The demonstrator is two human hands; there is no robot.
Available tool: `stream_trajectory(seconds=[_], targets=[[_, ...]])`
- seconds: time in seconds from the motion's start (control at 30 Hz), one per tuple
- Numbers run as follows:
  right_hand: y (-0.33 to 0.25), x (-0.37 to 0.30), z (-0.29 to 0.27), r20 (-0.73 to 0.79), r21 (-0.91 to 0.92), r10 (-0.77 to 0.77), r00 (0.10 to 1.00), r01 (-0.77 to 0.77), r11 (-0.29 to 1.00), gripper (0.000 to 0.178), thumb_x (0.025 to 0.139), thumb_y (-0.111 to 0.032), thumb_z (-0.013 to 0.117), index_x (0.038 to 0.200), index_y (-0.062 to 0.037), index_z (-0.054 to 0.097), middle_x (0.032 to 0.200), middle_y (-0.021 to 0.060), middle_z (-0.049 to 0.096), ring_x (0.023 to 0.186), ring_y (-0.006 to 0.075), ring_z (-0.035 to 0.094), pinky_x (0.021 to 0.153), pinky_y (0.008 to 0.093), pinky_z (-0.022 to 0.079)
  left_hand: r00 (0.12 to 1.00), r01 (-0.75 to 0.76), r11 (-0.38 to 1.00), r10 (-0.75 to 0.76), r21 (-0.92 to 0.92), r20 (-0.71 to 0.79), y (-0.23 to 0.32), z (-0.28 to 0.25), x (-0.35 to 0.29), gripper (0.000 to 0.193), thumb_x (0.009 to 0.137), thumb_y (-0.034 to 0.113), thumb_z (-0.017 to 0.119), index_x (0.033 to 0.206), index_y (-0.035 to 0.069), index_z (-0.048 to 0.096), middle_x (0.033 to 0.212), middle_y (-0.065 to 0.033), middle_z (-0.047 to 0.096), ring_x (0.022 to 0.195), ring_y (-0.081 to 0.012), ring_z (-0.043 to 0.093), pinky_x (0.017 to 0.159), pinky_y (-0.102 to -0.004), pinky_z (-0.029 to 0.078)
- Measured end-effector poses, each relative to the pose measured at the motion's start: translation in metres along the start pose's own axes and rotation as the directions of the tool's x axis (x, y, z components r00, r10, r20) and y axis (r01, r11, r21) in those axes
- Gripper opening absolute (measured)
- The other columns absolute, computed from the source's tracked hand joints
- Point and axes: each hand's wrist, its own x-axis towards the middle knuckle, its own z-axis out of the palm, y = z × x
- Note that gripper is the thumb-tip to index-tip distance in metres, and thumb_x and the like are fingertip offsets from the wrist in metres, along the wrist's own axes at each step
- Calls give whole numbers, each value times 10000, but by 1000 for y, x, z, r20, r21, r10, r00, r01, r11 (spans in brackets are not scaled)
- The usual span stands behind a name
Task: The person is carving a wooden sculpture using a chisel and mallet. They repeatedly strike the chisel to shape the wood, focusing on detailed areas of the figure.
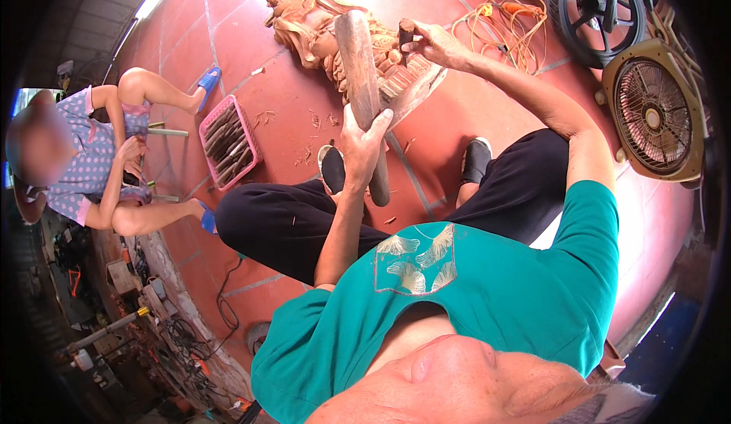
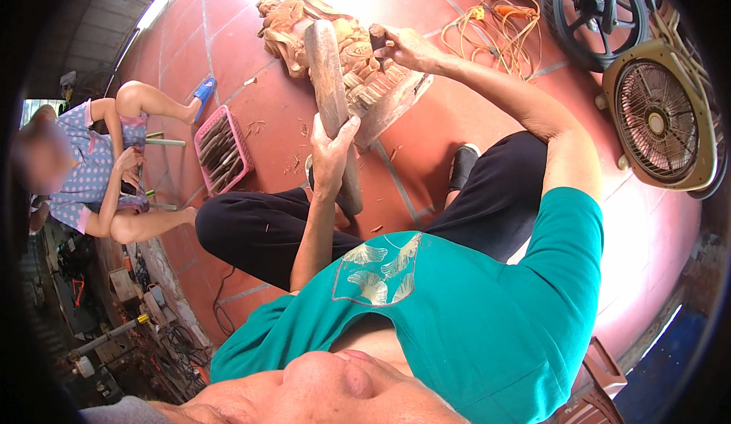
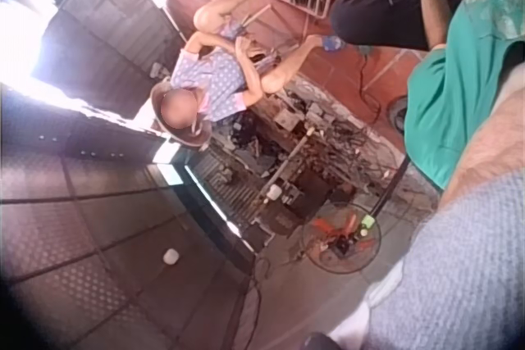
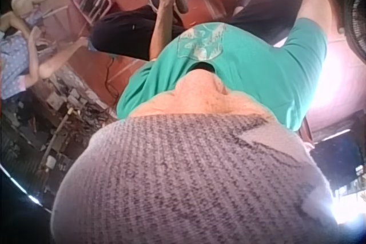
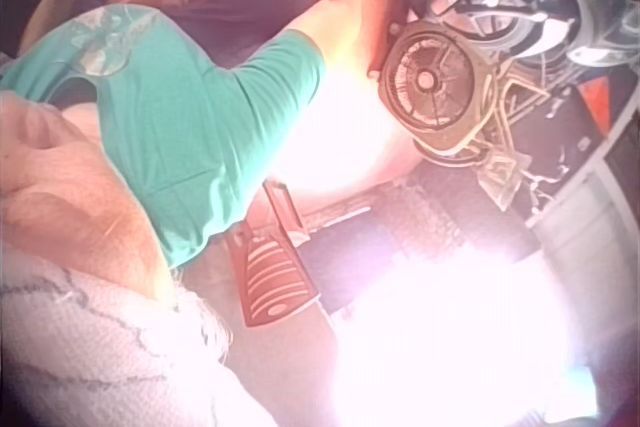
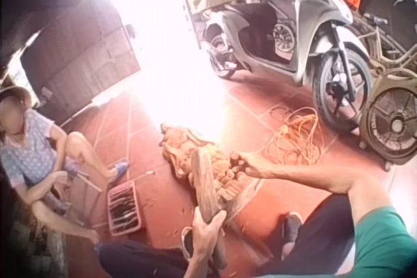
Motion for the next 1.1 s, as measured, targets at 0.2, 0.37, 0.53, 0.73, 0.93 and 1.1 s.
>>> stream_trajectory(seconds=[0.2,0.37,0.53,0.73,0.93,1.1], targets=[[20,2,13,33,-204,-106,994,111,973,261,906,-101,666,1131,-67,538,889,146,682,836,322,674,742,426,516,1000,18,1000,-19,16,19,-1,2,0,408,905,218,721,1177,1,509,805,-55,615,546,-93,543,472,-256,455],[10,3,13,99,-157,-93,991,108,982,273,903,-128,651,1152,-72,553,891,180,692,838,379,667,724,459,495,1000,6,999,-7,50,4,4,2,-3,435,899,214,726,1204,-4,506,809,-60,626,553,-99,549,488,-260,467],[1,4,13,170,-267,-100,980,144,953,187,909,6,593,1059,-63,507,874,91,635,821,283,652,772,391,524,997,-53,995,57,90,-49,15,7,-7,371,914,169,711,1184,9,514,857,-52,616,582,-91,544,507,-250,460],[-4,7,9,168,-223,-151,974,186,957,240,859,76,536,1057,-56,509,858,95,639,832,293,659,760,392,526,998,-15,996,20,90,-52,26,6,-11,329,923,155,704,1164,22,523,883,-39,603,631,-81,538,545,-241,454],[-12,2,9,182,-397,-150,972,212,893,274,858,-25,597,1129,-25,557,923,190,695,872,380,677,717,461,525,992,-88,991,96,97,-78,23,8,-9,435,893,179,738,1213,2,503,850,-71,651,597,-103,574,521,-267,482],[-27,4,16,228,-237,-123,966,177,955,396,838,-2,590,1230,-51,568,977,146,711,861,287,706,717,427,548,965,-191,979,201,74,-168,12,11,-7,487,876,192,760,1214,-11,473,799,-98,666,567,-122,597,503,-289,493]])
